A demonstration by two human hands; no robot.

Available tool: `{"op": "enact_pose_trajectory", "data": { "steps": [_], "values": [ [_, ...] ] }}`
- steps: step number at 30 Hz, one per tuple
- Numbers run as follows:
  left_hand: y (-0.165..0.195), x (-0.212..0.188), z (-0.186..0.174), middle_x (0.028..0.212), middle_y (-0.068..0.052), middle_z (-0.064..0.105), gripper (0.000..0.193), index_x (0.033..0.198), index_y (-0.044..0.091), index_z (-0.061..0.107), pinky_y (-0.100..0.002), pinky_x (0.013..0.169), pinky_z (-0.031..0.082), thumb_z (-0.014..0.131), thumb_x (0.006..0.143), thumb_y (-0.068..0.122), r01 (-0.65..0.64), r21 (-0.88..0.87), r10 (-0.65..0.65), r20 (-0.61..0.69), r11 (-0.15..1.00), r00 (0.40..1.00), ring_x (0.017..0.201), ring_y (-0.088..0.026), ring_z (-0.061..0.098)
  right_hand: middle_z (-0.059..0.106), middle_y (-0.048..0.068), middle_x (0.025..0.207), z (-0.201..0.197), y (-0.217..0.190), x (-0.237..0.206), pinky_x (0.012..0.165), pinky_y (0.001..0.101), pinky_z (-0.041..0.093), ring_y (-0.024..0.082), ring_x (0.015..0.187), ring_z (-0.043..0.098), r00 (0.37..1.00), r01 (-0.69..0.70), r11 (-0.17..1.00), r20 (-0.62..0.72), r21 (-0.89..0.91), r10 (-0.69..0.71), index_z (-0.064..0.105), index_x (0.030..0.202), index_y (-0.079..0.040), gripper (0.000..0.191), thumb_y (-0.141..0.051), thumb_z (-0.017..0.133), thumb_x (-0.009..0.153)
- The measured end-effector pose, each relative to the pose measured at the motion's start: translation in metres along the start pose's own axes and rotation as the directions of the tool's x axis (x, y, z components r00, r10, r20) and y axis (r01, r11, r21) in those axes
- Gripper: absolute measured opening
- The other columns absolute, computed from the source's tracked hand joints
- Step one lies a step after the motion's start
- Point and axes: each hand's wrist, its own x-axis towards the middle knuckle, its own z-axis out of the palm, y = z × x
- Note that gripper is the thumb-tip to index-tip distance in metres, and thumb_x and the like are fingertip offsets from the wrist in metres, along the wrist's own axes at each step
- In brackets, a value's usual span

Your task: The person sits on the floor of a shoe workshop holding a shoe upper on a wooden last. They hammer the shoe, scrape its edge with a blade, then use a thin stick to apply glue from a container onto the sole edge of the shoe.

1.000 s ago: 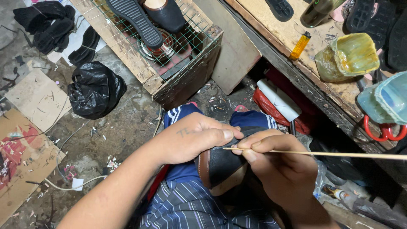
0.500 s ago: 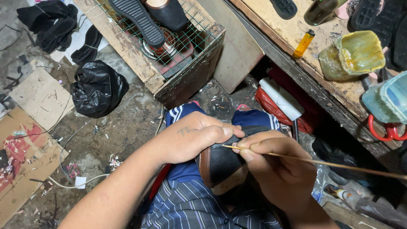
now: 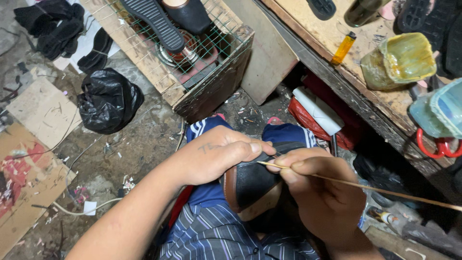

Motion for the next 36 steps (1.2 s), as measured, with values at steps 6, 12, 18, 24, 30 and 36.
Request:
{"op": "enact_pose_trajectory", "data": {
  "steps": [6,12,18,24,30,36],
  "values": [
    [0.010,0.000,0.000,0.121,-0.012,0.080,0.045,0.119,-0.004,0.075,-0.030,0.104,0.051,0.054,0.098,0.030,0.019,0.089,-0.019,-0.005,0.996,1.000,0.117,-0.018,0.073,0.072,0.015,0.098,-0.077,-0.022,0.020,0.080,0.0315,0.056,0.020,0.085,0.068,0.956,-0.002,0.727,-0.214,-0.686,-0.199,0.063,0.096,0.002,0.009,0.008,0.057,0.099],
    [0.008,0.007,0.004,0.118,-0.012,0.079,0.048,0.123,-0.001,0.076,-0.030,0.099,0.051,0.054,0.094,0.030,0.155,0.107,-0.156,0.000,0.982,0.988,0.111,-0.018,0.074,0.067,0.011,0.116,-0.251,-0.007,0.045,0.103,0.0301,0.051,0.023,0.112,0.063,0.839,-0.047,0.444,-0.277,-0.895,-0.469,0.071,0.108,0.000,0.009,0.001,0.066,0.099],
    [-0.003,0.017,0.001,0.122,-0.014,0.078,0.047,0.124,-0.002,0.072,-0.032,0.101,0.049,0.055,0.093,0.029,0.269,0.028,-0.269,0.007,0.963,0.963,0.114,-0.019,0.072,0.068,0.015,0.120,-0.353,0.055,0.066,0.114,0.0433,0.046,0.032,0.126,0.059,0.936,-0.134,0.166,-0.179,-0.977,-0.303,0.081,0.101,-0.011,0.012,-0.019,0.082,0.092],
    [-0.010,0.021,0.001,0.126,-0.018,0.072,0.049,0.131,-0.005,0.069,-0.036,0.104,0.048,0.056,0.098,0.030,0.337,-0.119,-0.333,0.050,0.934,0.941,0.117,-0.023,0.069,0.060,0.017,0.136,-0.367,0.086,0.082,0.107,0.0433,0.041,0.038,0.125,0.047,0.890,-0.363,0.262,-0.416,-0.894,-0.189,0.083,0.098,-0.013,0.018,-0.025,0.085,0.085],
    [-0.005,0.022,-0.002,0.123,-0.016,0.077,0.049,0.125,-0.003,0.070,-0.032,0.103,0.048,0.055,0.092,0.029,0.345,-0.042,-0.345,-0.005,0.938,0.938,0.116,-0.020,0.072,0.062,0.015,0.134,-0.368,0.094,0.094,0.109,0.0427,0.041,0.037,0.125,0.050,0.893,-0.361,0.258,-0.412,-0.896,-0.183,0.083,0.097,-0.013,0.018,-0.026,0.086,0.084],
    [-0.001,0.021,-0.005,0.126,-0.018,0.076,0.047,0.130,-0.005,0.069,-0.034,0.103,0.049,0.056,0.098,0.027,0.290,-0.132,-0.284,0.060,0.948,0.957,0.115,-0.021,0.068,0.066,0.013,0.131,-0.369,0.101,0.098,0.109,0.0424,0.042,0.036,0.124,0.052,0.903,-0.350,0.243,-0.395,-0.905,-0.170,0.082,0.098,-0.013,0.019,-0.027,0.086,0.086]
  ]
}}
